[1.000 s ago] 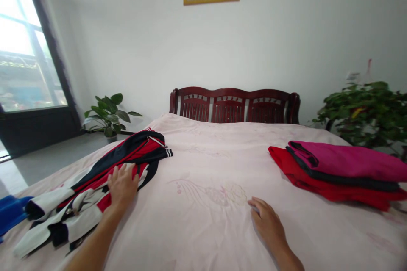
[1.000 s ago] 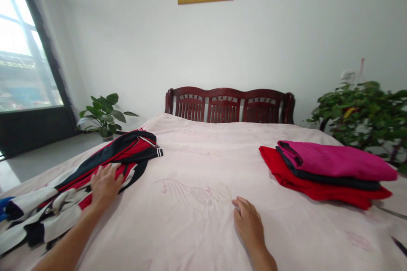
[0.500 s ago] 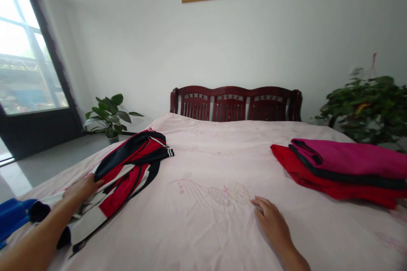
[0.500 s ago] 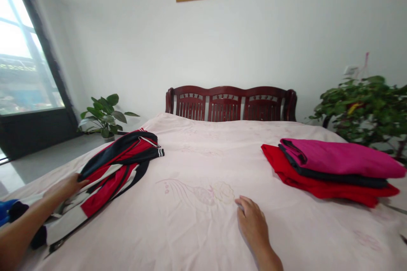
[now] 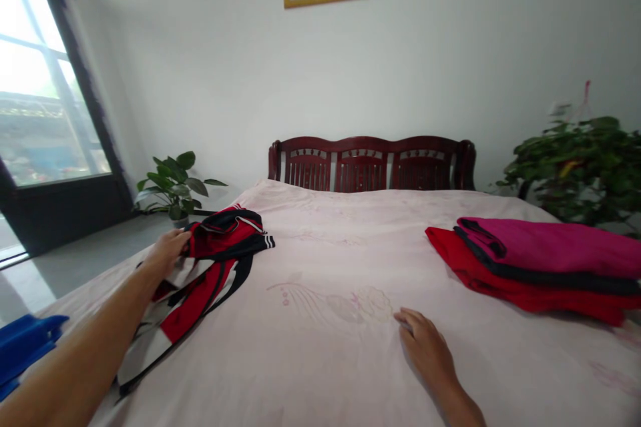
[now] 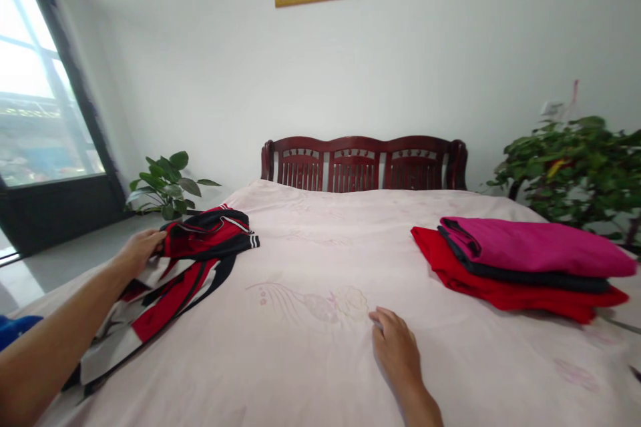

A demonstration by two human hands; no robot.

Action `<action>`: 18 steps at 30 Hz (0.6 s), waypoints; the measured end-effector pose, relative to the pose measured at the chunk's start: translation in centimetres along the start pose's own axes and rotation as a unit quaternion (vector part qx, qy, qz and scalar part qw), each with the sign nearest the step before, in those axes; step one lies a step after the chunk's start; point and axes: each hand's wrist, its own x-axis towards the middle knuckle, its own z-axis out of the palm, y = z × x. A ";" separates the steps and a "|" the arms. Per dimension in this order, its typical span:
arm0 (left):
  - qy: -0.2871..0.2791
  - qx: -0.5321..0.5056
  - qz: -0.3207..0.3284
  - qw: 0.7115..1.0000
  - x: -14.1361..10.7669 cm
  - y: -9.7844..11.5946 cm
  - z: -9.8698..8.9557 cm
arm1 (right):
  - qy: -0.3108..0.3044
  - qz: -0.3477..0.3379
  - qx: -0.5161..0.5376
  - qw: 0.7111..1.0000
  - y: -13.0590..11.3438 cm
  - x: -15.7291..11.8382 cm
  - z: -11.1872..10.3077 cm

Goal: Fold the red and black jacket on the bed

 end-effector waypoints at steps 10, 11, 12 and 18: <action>-0.465 -0.195 0.170 0.847 -15.6 14.4 15.0 | 0.010 -0.001 0.042 0.999 0.4 -0.1 0.1; -0.514 -0.170 0.196 0.818 -17.4 14.5 15.6 | 0.010 0.000 0.045 0.999 0.4 -0.1 0.1; -0.522 -0.140 0.227 0.810 -18.7 14.4 15.8 | 0.008 0.002 0.049 0.999 0.3 -0.1 0.0; -0.380 -0.028 0.268 0.885 -18.1 10.9 14.4 | -0.003 0.023 0.061 0.998 -0.4 -0.2 -0.6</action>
